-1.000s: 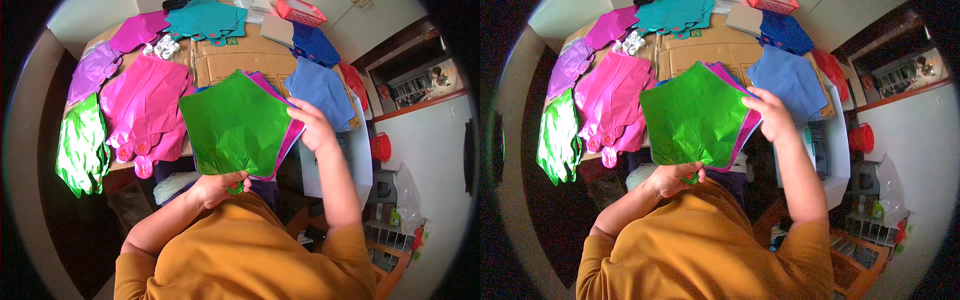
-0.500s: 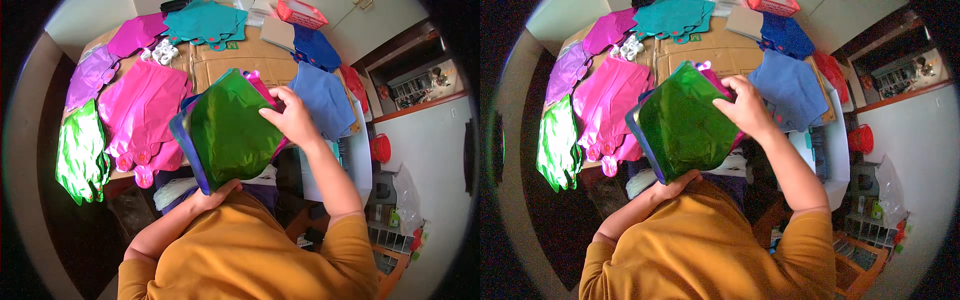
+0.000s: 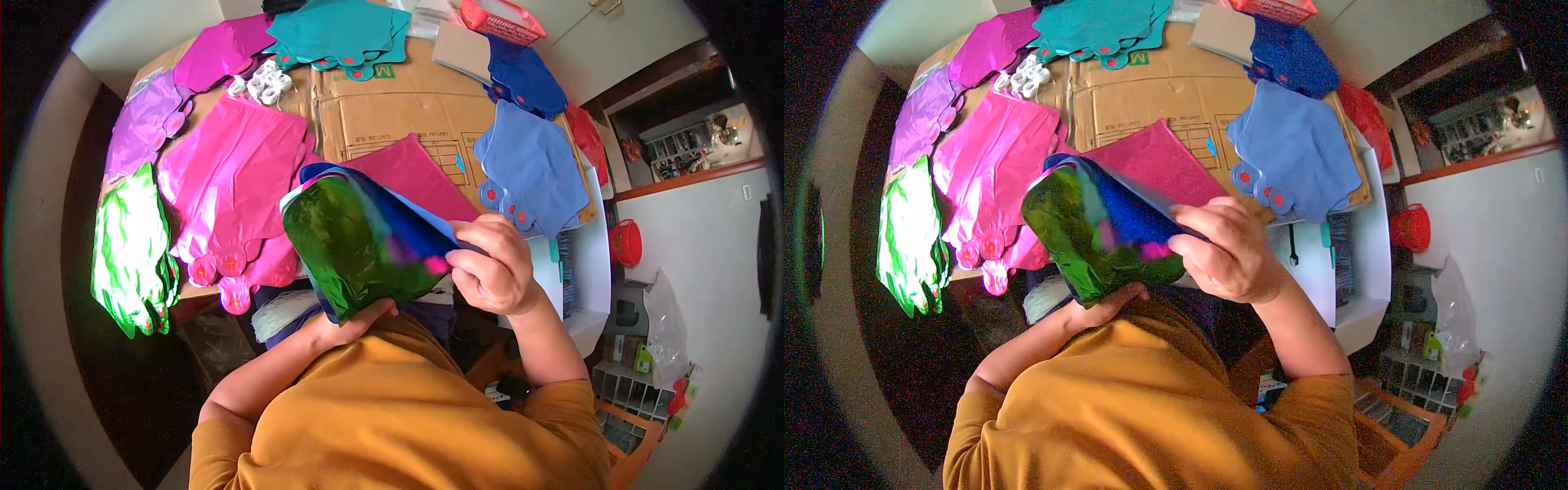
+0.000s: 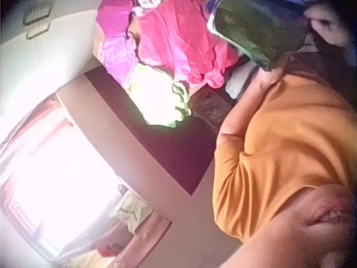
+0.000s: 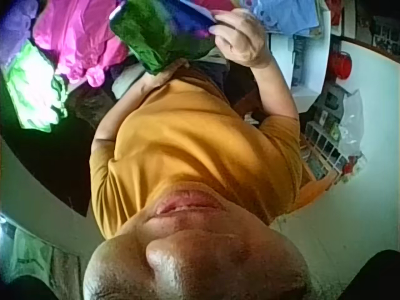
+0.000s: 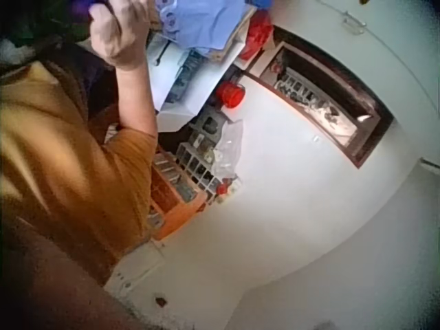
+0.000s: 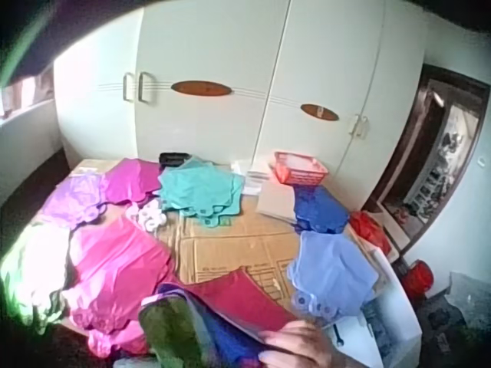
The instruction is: Sorting and organizing various colored plastic foil sheets on a cardboard-covered workbench.
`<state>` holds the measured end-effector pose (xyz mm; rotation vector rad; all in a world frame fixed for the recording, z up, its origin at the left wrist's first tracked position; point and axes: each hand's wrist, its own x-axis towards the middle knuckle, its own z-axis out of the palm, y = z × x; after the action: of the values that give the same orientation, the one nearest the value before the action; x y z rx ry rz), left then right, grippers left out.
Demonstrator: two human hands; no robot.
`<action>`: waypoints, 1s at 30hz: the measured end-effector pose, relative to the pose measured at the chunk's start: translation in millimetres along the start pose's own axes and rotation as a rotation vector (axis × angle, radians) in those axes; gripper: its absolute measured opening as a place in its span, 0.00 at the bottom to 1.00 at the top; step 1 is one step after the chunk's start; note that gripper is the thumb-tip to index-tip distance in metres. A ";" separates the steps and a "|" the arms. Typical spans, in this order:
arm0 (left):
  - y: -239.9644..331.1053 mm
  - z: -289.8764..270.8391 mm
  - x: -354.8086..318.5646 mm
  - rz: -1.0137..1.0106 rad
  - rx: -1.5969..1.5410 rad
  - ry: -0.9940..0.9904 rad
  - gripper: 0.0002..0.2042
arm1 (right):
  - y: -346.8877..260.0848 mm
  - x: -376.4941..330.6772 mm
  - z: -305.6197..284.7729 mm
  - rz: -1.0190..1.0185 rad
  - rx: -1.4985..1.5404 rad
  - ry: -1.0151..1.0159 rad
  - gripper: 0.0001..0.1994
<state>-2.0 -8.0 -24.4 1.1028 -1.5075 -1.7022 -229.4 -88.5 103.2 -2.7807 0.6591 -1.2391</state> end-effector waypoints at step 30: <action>22.1 9.0 -9.0 0.002 -0.043 0.066 0.08 | 69.5 85.5 45.3 0.138 0.134 -0.796 0.10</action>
<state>-7.5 0.2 -0.9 1.1235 -1.4243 -1.6725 -171.7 -191.5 119.2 -2.7081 0.6306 -0.0914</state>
